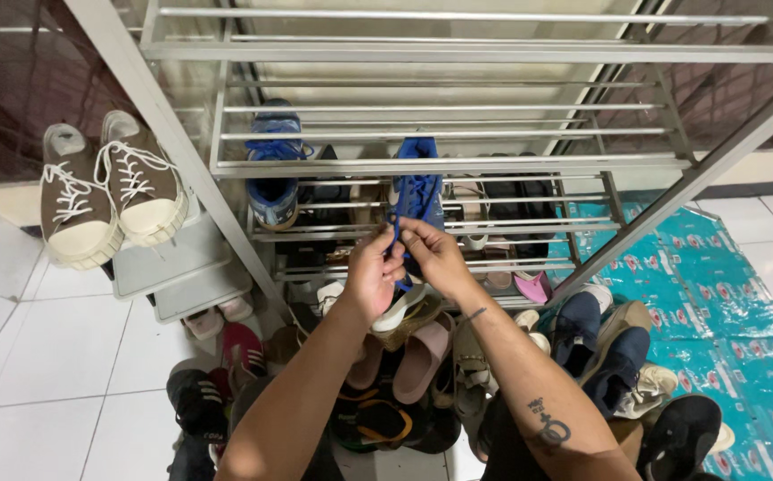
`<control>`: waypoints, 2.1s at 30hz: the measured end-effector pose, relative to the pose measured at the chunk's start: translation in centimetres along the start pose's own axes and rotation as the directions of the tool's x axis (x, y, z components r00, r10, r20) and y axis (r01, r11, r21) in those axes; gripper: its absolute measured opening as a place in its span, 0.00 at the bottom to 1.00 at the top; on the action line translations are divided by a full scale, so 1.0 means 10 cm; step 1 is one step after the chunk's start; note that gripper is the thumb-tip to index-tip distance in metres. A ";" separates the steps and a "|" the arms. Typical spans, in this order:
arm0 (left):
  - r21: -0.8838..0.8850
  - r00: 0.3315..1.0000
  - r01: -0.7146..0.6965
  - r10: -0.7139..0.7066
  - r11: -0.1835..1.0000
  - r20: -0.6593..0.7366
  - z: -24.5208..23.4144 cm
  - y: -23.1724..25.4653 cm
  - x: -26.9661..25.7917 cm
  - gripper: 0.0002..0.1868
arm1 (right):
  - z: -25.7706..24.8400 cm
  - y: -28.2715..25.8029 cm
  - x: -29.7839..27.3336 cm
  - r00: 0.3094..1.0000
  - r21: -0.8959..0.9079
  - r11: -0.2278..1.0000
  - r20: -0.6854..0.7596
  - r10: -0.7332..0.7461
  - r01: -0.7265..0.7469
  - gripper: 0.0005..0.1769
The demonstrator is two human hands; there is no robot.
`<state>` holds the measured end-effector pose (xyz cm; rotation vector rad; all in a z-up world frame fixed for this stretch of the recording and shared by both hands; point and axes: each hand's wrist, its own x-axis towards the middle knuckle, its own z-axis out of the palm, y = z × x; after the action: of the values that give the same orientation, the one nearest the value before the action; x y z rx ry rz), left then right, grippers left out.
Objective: The person sits on the floor in front of a metal shoe rack and organizes several pairs of shoes. They pick up a pair of brown canvas shoes, tie the laces, and place them on a shelf. They then pick up a pair of blue sneakers, tie the laces, and place them on the rack. Finally, they pick up a pair of dark blue slip-on shoes, adjust them, and place them on the rack.
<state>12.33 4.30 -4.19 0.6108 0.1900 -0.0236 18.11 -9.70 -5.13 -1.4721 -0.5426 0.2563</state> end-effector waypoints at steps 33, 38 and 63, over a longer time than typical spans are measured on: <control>-0.005 0.937 -0.319 0.316 0.948 0.151 0.15 0.06 -0.10 0.16 | 0.25 -0.64 -0.35 0.921 -0.492 0.862 -0.264 -0.285 0.126 0.16; -0.008 0.938 -0.307 0.304 0.952 0.166 0.14 0.02 -0.05 0.17 | 0.32 -0.43 -0.34 0.965 -0.216 0.974 -0.234 -0.123 0.072 0.16; 0.174 0.814 -0.376 0.414 0.910 -0.408 -0.34 0.64 0.31 0.14 | -1.28 0.16 0.09 0.806 -0.246 0.969 -0.566 -0.176 0.038 0.05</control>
<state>15.27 11.62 -3.83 0.7279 0.4982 0.5208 25.46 -20.29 -6.65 -1.6320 -0.1480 -0.3629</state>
